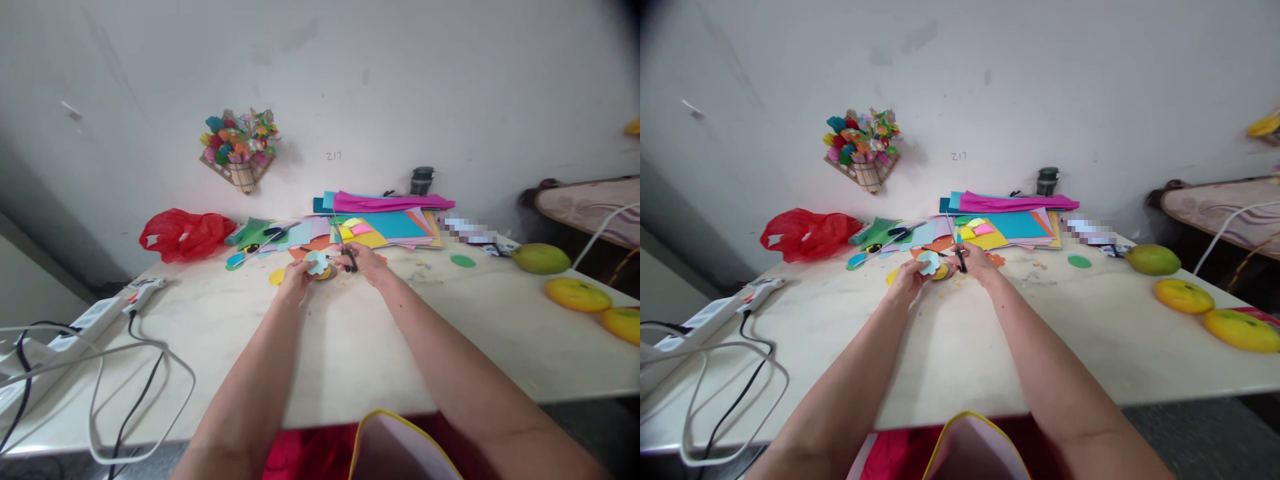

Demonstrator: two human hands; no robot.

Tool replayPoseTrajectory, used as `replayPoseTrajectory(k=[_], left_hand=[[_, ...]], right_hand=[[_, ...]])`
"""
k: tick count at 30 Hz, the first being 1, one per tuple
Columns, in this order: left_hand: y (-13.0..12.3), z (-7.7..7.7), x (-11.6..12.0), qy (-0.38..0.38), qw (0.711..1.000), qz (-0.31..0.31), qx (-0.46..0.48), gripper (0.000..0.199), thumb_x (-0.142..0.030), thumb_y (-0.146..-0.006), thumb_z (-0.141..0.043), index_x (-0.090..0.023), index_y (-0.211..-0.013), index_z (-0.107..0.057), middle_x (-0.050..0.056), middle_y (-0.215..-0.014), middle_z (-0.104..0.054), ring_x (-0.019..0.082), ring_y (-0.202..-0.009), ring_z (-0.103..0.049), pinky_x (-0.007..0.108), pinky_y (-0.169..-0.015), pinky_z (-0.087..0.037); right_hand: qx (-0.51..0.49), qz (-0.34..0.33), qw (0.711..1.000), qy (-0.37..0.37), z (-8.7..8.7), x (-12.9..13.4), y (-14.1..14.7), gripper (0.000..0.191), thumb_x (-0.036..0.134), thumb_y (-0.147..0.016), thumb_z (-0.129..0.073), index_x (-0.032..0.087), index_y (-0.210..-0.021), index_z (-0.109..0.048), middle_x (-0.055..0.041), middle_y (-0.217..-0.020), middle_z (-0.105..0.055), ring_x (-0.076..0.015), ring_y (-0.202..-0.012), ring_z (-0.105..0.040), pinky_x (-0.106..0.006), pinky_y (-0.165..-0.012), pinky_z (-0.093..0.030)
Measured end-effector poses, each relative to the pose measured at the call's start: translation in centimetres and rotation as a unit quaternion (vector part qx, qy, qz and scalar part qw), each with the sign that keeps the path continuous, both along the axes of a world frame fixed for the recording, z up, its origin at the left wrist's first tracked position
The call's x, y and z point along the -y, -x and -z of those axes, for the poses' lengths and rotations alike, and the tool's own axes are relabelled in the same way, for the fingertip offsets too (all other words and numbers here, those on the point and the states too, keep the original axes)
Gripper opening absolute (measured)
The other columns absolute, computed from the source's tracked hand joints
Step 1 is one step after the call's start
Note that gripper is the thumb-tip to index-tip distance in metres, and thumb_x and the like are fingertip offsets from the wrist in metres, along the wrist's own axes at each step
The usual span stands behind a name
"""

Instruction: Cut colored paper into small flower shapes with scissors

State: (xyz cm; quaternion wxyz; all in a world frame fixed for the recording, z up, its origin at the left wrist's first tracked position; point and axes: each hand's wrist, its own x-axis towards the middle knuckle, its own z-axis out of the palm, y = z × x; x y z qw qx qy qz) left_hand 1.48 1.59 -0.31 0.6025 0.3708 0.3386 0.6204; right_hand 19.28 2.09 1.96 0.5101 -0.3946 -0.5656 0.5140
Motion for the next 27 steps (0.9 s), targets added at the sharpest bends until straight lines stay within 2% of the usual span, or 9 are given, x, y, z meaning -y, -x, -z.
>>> replayPoseTrajectory(k=[6, 9, 12, 15, 20, 24, 27], left_hand=[[-0.2, 0.3, 0.2, -0.010, 0.994, 0.075, -0.074, 0.019, -0.016, -0.052, -0.076, -0.009, -0.068, -0.069, 0.011, -0.068, -0.069, 0.019, -0.057, -0.063, 0.030, -0.058, -0.050], [-0.2, 0.5, 0.1, 0.009, 0.992, 0.090, -0.084, 0.021, -0.016, -0.050, -0.076, -0.009, -0.068, -0.068, 0.011, -0.066, -0.068, 0.020, -0.055, -0.063, 0.030, -0.056, -0.049], [-0.4, 0.6, 0.1, 0.018, 0.992, 0.082, -0.089, 0.019, -0.015, -0.049, -0.075, -0.010, -0.066, -0.068, 0.010, -0.064, -0.068, 0.018, -0.053, -0.062, 0.030, -0.056, -0.049], [-0.6, 0.4, 0.2, 0.007, 0.995, 0.068, -0.078, 0.016, -0.016, -0.051, -0.073, -0.011, -0.065, -0.067, 0.008, -0.064, -0.068, 0.017, -0.054, -0.061, 0.028, -0.056, -0.048], [-1.0, 0.2, 0.3, -0.005, 0.998, 0.049, -0.026, 0.016, -0.013, -0.053, -0.071, -0.011, -0.068, -0.067, 0.009, -0.069, -0.068, 0.018, -0.059, -0.063, 0.030, -0.061, -0.051], [-1.2, 0.1, 0.4, 0.007, 0.999, 0.027, 0.022, 0.015, -0.009, -0.053, -0.070, -0.012, -0.067, -0.065, 0.007, -0.068, -0.067, 0.017, -0.058, -0.062, 0.035, -0.067, -0.053], [-1.4, 0.0, 0.5, 0.009, 0.999, 0.011, 0.040, 0.015, -0.010, -0.053, -0.070, -0.012, -0.066, -0.064, 0.006, -0.068, -0.067, 0.017, -0.060, -0.062, 0.035, -0.066, -0.053]], right_hand=[[-0.023, -0.030, 0.999, 0.003, -0.8, 0.9, 0.8, 0.037, 0.023, -0.052, -0.076, 0.017, -0.083, -0.056, 0.0052, -0.058, -0.058, -0.0101, -0.051, -0.055, -0.023, -0.052, -0.043], [-0.011, -0.042, 0.999, 0.008, -1.0, 1.4, 1.2, 0.035, 0.016, -0.051, -0.072, 0.017, -0.081, -0.055, 0.0059, -0.058, -0.058, -0.0102, -0.051, -0.055, -0.023, -0.053, -0.044], [-0.004, -0.033, 0.999, 0.011, -0.8, 1.3, 1.5, 0.033, 0.013, -0.051, -0.068, 0.017, -0.081, -0.055, 0.0064, -0.056, -0.057, -0.0102, -0.050, -0.054, -0.022, -0.052, -0.043], [-0.018, 0.004, 1.000, 0.011, -0.4, 1.1, 1.9, 0.032, 0.014, -0.051, -0.065, 0.018, -0.081, -0.055, 0.0068, -0.055, -0.055, -0.0093, -0.049, -0.052, -0.021, -0.049, -0.040], [-0.061, 0.064, 0.996, 0.013, 0.1, 1.0, 3.0, 0.032, 0.019, -0.050, -0.063, 0.018, -0.080, -0.054, 0.0076, -0.054, -0.053, -0.0089, -0.048, -0.049, -0.022, -0.048, -0.038], [-0.082, 0.091, 0.992, 0.012, 0.6, 1.1, 4.0, 0.032, 0.021, -0.049, -0.063, 0.019, -0.079, -0.053, 0.0084, -0.053, -0.051, -0.0097, -0.047, -0.049, -0.023, -0.048, -0.039], [-0.087, 0.103, 0.991, 0.006, 0.8, 1.2, 4.5, 0.032, 0.022, -0.050, -0.064, 0.019, -0.080, -0.053, 0.0086, -0.052, -0.050, -0.0099, -0.047, -0.049, -0.022, -0.047, -0.039]])
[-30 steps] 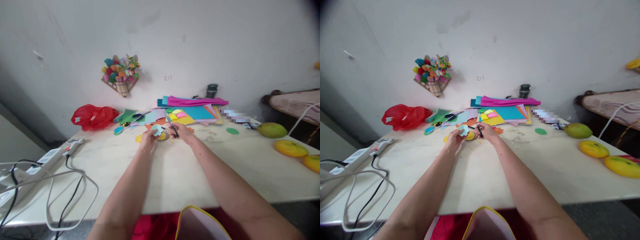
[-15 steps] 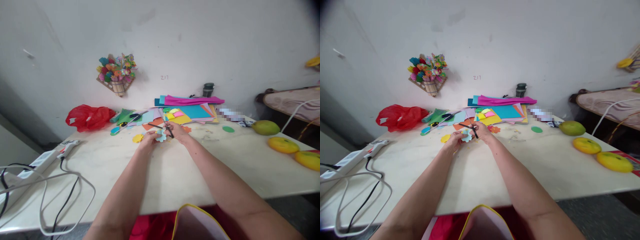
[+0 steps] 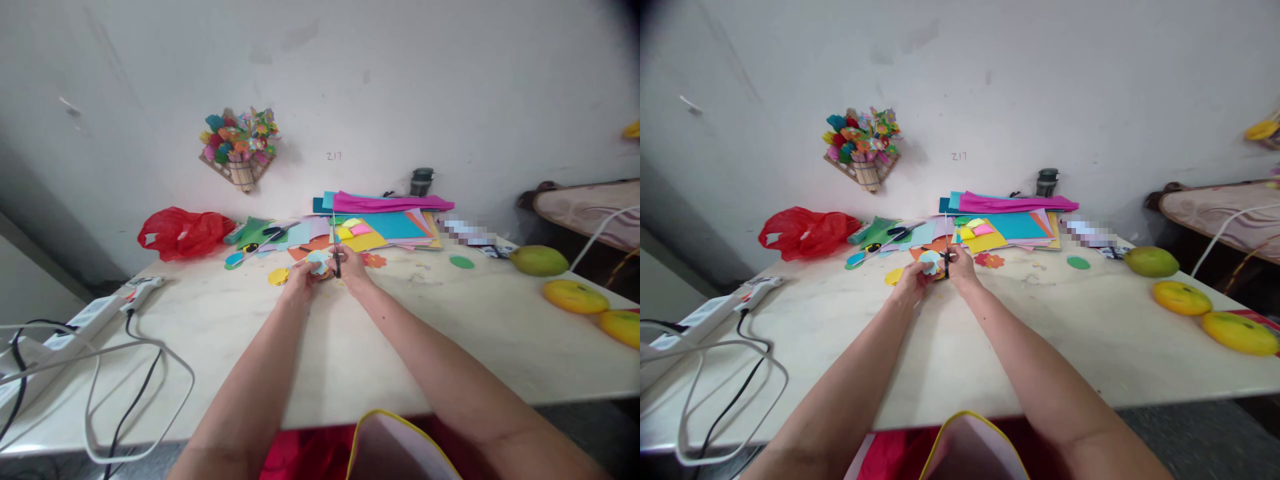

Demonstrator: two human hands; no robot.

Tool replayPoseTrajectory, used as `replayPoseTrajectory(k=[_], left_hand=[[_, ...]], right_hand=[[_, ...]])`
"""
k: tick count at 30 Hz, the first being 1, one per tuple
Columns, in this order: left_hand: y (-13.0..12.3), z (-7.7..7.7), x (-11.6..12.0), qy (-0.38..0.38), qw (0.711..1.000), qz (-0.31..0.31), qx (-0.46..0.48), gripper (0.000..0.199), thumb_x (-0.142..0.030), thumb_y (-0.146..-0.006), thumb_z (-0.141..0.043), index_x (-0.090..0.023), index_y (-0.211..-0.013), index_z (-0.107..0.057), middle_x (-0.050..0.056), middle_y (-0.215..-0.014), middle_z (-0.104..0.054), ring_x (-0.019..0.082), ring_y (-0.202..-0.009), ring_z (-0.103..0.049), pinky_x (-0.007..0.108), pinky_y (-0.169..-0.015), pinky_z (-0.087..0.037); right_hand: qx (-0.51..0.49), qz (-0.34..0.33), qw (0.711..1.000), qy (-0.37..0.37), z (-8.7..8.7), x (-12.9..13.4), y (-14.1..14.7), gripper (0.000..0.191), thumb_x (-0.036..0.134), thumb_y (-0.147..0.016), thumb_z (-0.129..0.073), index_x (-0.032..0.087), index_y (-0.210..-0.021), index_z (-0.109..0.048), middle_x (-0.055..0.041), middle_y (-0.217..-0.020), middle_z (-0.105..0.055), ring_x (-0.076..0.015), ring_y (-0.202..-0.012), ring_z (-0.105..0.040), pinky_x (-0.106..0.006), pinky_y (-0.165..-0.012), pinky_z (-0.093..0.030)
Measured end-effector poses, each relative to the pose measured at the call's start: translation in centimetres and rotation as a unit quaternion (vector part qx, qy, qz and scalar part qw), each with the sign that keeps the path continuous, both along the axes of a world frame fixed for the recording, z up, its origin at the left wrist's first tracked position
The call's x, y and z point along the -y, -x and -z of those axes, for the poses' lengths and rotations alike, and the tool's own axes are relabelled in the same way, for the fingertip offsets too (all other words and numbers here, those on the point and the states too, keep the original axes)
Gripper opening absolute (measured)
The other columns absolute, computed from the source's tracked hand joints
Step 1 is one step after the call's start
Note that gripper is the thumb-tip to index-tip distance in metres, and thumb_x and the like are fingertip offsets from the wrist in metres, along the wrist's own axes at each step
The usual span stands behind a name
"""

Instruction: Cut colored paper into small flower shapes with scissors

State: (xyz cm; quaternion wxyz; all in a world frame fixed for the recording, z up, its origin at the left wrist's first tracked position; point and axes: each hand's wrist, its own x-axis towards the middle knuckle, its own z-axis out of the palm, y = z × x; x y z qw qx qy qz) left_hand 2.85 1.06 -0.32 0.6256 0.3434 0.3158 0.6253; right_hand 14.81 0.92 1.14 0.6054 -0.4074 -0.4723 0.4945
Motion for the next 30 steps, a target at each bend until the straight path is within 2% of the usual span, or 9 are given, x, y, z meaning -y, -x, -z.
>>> replayPoseTrajectory(k=[4, 7, 12, 15, 20, 24, 30], left_hand=[[0.1, 0.0, -0.1, -0.004, 1.000, -0.019, 0.000, 0.014, -0.011, -0.052, -0.070, -0.012, -0.064, -0.064, 0.006, -0.066, -0.066, 0.017, -0.060, -0.061, 0.033, -0.064, -0.053], [0.6, 0.1, -0.4, -0.010, 0.999, -0.047, -0.004, 0.015, -0.011, -0.052, -0.072, -0.011, -0.065, -0.064, 0.006, -0.065, -0.065, 0.015, -0.058, -0.061, 0.031, -0.064, -0.052], [1.2, 0.1, -0.9, -0.025, 0.997, -0.074, -0.002, 0.017, -0.014, -0.053, -0.072, -0.011, -0.068, -0.066, 0.007, -0.071, -0.068, 0.017, -0.065, -0.065, 0.029, -0.065, -0.052], [1.2, 0.1, -0.8, -0.028, 0.997, -0.077, -0.001, 0.016, -0.014, -0.054, -0.071, -0.012, -0.070, -0.066, 0.008, -0.074, -0.069, 0.019, -0.069, -0.067, 0.029, -0.066, -0.053], [1.1, -0.1, -0.7, -0.028, 0.996, -0.086, 0.002, 0.017, -0.014, -0.055, -0.072, -0.011, -0.070, -0.065, 0.008, -0.074, -0.069, 0.020, -0.071, -0.068, 0.030, -0.069, -0.053], [1.0, -0.2, -0.7, -0.025, 0.995, -0.097, 0.004, 0.020, -0.014, -0.055, -0.071, -0.011, -0.074, -0.066, 0.006, -0.073, -0.069, 0.018, -0.070, -0.067, 0.028, -0.069, -0.054], [0.9, -0.3, -0.8, 0.002, 0.993, -0.114, 0.013, 0.014, -0.010, -0.057, -0.067, -0.011, -0.071, -0.064, 0.005, -0.069, -0.069, 0.017, -0.066, -0.068, 0.028, -0.066, -0.055]], right_hand=[[0.006, 0.003, 1.000, 0.001, -0.1, 0.1, 0.1, 0.032, 0.022, -0.052, -0.066, 0.019, -0.081, -0.053, 0.0077, -0.054, -0.052, -0.0093, -0.047, -0.050, -0.022, -0.046, -0.039], [0.038, -0.027, 0.999, 0.023, -0.4, 0.3, -0.4, 0.032, 0.023, -0.054, -0.070, 0.019, -0.081, -0.053, 0.0065, -0.054, -0.055, -0.0097, -0.045, -0.052, -0.020, -0.042, -0.037], [0.153, -0.116, 0.981, 0.016, -0.7, 0.1, -2.5, 0.027, 0.037, -0.066, -0.069, 0.017, -0.077, -0.055, 0.0021, -0.054, -0.058, -0.0093, -0.042, -0.053, -0.017, -0.034, -0.026], [0.188, -0.182, 0.965, 0.003, -0.6, -0.1, -3.7, 0.028, 0.043, -0.074, -0.064, 0.016, -0.073, -0.055, -0.0003, -0.057, -0.061, -0.0085, -0.043, -0.054, -0.017, -0.033, -0.028], [0.224, -0.259, 0.940, 0.003, -0.4, -0.5, -4.7, 0.035, 0.050, -0.077, -0.062, 0.015, -0.077, -0.055, -0.0022, -0.061, -0.063, -0.0094, -0.047, -0.056, -0.017, -0.035, -0.032], [0.245, -0.286, 0.926, 0.001, -0.1, -0.7, -4.9, 0.036, 0.050, -0.078, -0.062, 0.015, -0.075, -0.053, -0.0021, -0.062, -0.063, -0.0092, -0.047, -0.057, -0.017, -0.035, -0.035], [0.254, -0.286, 0.924, 0.009, 0.3, -0.9, -4.5, 0.031, 0.045, -0.080, -0.061, 0.016, -0.076, -0.052, -0.0024, -0.063, -0.063, -0.0091, -0.047, -0.057, -0.016, -0.035, -0.035]])
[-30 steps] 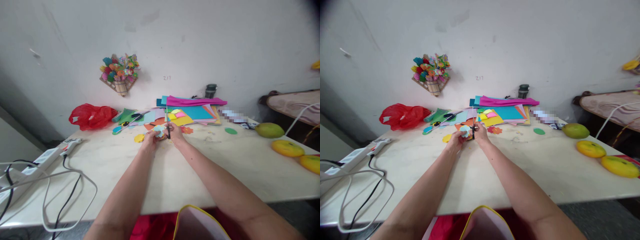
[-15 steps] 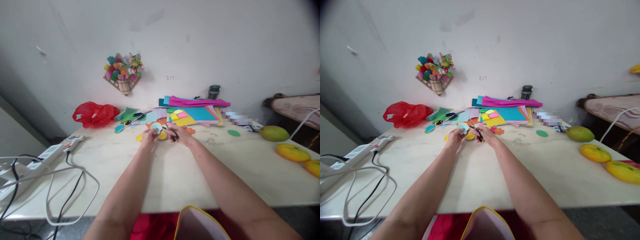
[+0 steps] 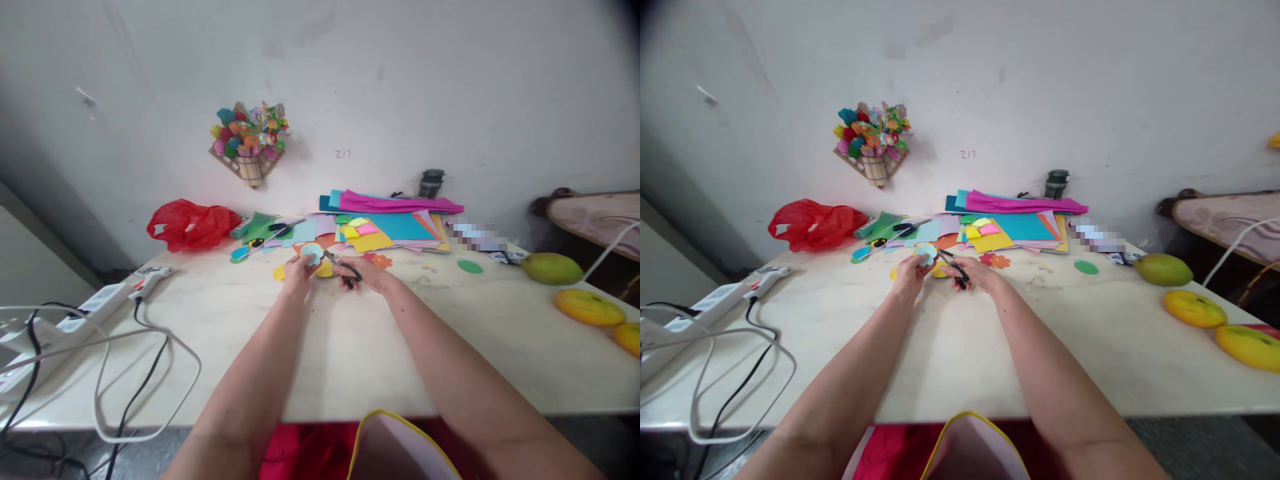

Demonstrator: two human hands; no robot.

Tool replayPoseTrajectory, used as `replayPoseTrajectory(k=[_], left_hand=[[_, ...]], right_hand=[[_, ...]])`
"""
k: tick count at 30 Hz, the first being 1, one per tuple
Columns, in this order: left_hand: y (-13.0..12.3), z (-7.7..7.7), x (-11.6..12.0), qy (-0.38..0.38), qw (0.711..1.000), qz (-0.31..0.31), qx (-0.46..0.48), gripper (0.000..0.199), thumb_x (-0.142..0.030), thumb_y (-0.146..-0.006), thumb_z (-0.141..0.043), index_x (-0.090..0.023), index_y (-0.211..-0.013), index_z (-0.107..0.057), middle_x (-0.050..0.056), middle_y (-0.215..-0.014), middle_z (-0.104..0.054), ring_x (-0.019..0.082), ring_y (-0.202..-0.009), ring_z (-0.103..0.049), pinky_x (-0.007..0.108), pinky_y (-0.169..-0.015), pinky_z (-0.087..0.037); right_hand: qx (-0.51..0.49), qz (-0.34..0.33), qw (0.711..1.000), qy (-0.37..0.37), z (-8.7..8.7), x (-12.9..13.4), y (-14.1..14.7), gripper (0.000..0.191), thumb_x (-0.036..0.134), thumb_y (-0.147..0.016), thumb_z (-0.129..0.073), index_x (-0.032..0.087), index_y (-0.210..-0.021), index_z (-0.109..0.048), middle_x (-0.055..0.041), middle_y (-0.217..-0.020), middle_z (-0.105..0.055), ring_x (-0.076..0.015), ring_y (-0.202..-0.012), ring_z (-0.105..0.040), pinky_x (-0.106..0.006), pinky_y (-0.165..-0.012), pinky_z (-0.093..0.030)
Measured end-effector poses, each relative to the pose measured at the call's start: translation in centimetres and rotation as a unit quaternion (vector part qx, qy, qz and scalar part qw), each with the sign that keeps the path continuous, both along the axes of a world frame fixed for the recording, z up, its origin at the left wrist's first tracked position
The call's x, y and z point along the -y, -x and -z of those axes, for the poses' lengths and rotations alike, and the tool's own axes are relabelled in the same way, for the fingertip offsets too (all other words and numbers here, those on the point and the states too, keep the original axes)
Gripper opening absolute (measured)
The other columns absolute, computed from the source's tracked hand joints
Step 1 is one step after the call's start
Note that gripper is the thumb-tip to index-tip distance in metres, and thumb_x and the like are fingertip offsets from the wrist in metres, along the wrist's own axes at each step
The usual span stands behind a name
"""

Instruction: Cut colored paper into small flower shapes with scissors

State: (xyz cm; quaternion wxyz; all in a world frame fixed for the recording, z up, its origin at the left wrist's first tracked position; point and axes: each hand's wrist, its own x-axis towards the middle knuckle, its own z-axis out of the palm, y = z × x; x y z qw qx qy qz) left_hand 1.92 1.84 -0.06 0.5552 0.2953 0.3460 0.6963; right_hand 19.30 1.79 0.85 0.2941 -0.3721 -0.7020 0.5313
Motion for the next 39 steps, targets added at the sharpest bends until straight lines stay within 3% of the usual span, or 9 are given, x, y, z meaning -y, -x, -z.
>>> replayPoseTrajectory(k=[11, 39], left_hand=[[-0.6, 0.1, 0.1, 0.003, 0.998, -0.015, 0.053, 0.014, -0.007, -0.055, -0.066, -0.013, -0.061, -0.056, 0.003, -0.064, -0.066, 0.018, -0.065, -0.068, 0.032, -0.071, -0.056], [-1.3, 0.0, 0.2, 0.041, 0.995, -0.077, 0.044, 0.019, -0.007, -0.057, -0.066, -0.015, -0.055, -0.049, -0.003, -0.050, -0.050, 0.011, -0.053, -0.059, 0.026, -0.065, -0.053]], right_hand=[[-0.005, 0.038, 0.999, 0.006, 0.1, 0.5, 1.2, 0.028, 0.042, -0.079, -0.063, 0.016, -0.077, -0.051, 0.0013, -0.057, -0.059, -0.0074, -0.042, -0.053, -0.015, -0.032, -0.030], [-0.021, 0.079, 0.996, 0.024, -0.1, 1.1, 2.2, 0.026, 0.040, -0.080, -0.062, 0.016, -0.075, -0.054, 0.0009, -0.055, -0.057, -0.0075, -0.041, -0.051, -0.014, -0.031, -0.029]])
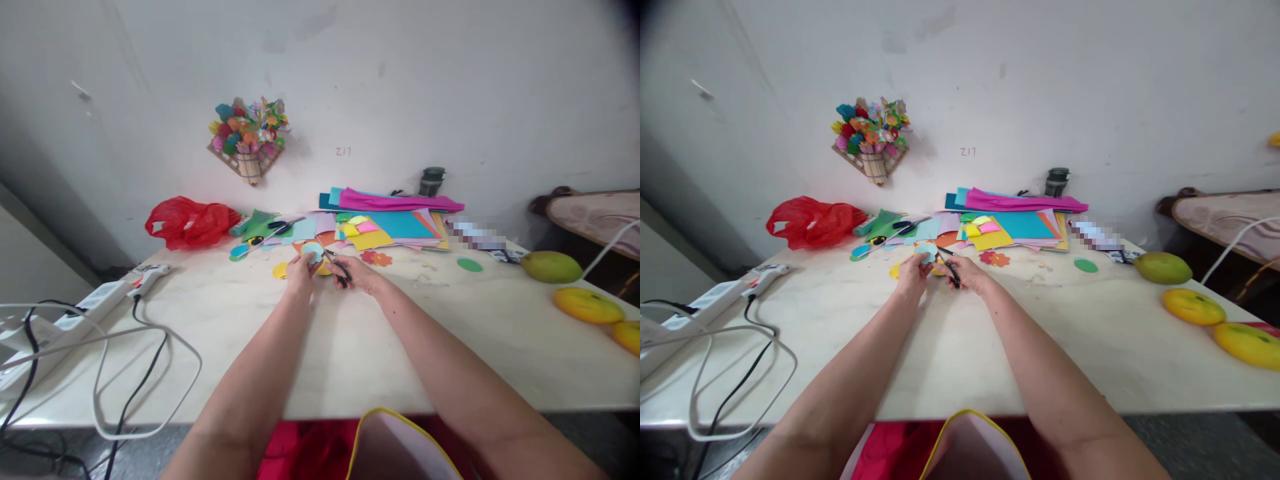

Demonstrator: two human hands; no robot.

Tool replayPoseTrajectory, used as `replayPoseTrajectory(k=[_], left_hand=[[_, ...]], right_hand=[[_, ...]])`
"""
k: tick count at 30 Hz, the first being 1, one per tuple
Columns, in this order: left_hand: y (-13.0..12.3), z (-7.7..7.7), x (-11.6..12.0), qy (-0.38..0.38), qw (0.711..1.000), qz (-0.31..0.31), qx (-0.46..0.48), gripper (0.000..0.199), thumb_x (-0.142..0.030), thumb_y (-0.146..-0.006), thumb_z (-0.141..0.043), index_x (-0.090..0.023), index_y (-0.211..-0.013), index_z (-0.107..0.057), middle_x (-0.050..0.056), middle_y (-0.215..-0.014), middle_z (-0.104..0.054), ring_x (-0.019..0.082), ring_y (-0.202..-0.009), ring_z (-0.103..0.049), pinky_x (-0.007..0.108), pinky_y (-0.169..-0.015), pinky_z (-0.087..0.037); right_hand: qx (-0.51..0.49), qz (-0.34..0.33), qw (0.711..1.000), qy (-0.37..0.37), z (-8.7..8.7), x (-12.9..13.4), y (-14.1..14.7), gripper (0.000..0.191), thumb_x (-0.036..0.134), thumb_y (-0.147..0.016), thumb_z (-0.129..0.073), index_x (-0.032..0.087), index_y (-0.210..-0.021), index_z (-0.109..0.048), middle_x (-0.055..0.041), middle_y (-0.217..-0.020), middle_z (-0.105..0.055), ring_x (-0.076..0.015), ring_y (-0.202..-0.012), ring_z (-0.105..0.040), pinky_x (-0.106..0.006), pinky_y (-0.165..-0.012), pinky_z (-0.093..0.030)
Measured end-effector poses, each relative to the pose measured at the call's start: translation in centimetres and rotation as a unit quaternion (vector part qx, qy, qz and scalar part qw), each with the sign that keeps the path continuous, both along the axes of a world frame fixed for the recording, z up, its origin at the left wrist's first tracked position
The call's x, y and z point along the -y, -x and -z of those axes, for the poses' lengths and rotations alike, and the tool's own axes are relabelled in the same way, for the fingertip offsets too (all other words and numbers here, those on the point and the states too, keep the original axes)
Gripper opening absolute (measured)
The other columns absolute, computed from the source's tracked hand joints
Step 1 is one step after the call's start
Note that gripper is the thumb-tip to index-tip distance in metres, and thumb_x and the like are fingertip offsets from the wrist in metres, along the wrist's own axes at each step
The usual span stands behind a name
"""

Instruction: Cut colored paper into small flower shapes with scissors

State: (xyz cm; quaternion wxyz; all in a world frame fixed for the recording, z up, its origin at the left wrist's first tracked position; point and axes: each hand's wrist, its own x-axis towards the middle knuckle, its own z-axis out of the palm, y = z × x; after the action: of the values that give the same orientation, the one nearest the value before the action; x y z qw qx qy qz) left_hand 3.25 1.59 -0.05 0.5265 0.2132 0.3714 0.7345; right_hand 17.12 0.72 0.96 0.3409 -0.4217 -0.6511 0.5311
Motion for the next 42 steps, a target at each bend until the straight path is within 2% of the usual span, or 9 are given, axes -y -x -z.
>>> replayPoseTrajectory(k=[19, 36, 42], left_hand=[[0.0, 0.4, -0.2, -0.012, 1.000, 0.004, -0.012, 0.013, -0.009, -0.059, -0.065, -0.015, -0.060, -0.054, 0.001, -0.061, -0.061, 0.013, -0.062, -0.064, 0.025, -0.068, -0.053], [-0.1, 0.2, -0.1, -0.007, 1.000, 0.001, -0.010, 0.012, -0.009, -0.059, -0.065, -0.015, -0.061, -0.055, 0.002, -0.062, -0.062, 0.012, -0.059, -0.063, 0.025, -0.067, -0.053], [0.2, -0.1, 0.1, -0.014, 1.000, 0.010, -0.014, 0.017, -0.009, -0.057, -0.067, -0.016, -0.059, -0.052, -0.002, -0.054, -0.057, 0.013, -0.059, -0.063, 0.026, -0.068, -0.053]], right_hand=[[-0.001, 0.026, 1.000, 0.015, -0.8, 0.7, 0.5, 0.020, 0.033, -0.080, -0.064, 0.016, -0.076, -0.053, 0.0030, -0.051, -0.053, -0.0076, -0.039, -0.049, -0.016, -0.031, -0.026], [-0.004, 0.036, 0.999, 0.013, -0.9, 0.8, 0.7, 0.023, 0.033, -0.075, -0.069, 0.017, -0.073, -0.053, 0.0027, -0.050, -0.053, -0.0078, -0.038, -0.048, -0.016, -0.031, -0.025], [0.001, 0.031, 0.999, 0.019, -1.1, 0.8, 0.5, 0.020, 0.030, -0.078, -0.065, 0.017, -0.073, -0.052, 0.0032, -0.050, -0.052, -0.0071, -0.037, -0.047, -0.016, -0.031, -0.025]])
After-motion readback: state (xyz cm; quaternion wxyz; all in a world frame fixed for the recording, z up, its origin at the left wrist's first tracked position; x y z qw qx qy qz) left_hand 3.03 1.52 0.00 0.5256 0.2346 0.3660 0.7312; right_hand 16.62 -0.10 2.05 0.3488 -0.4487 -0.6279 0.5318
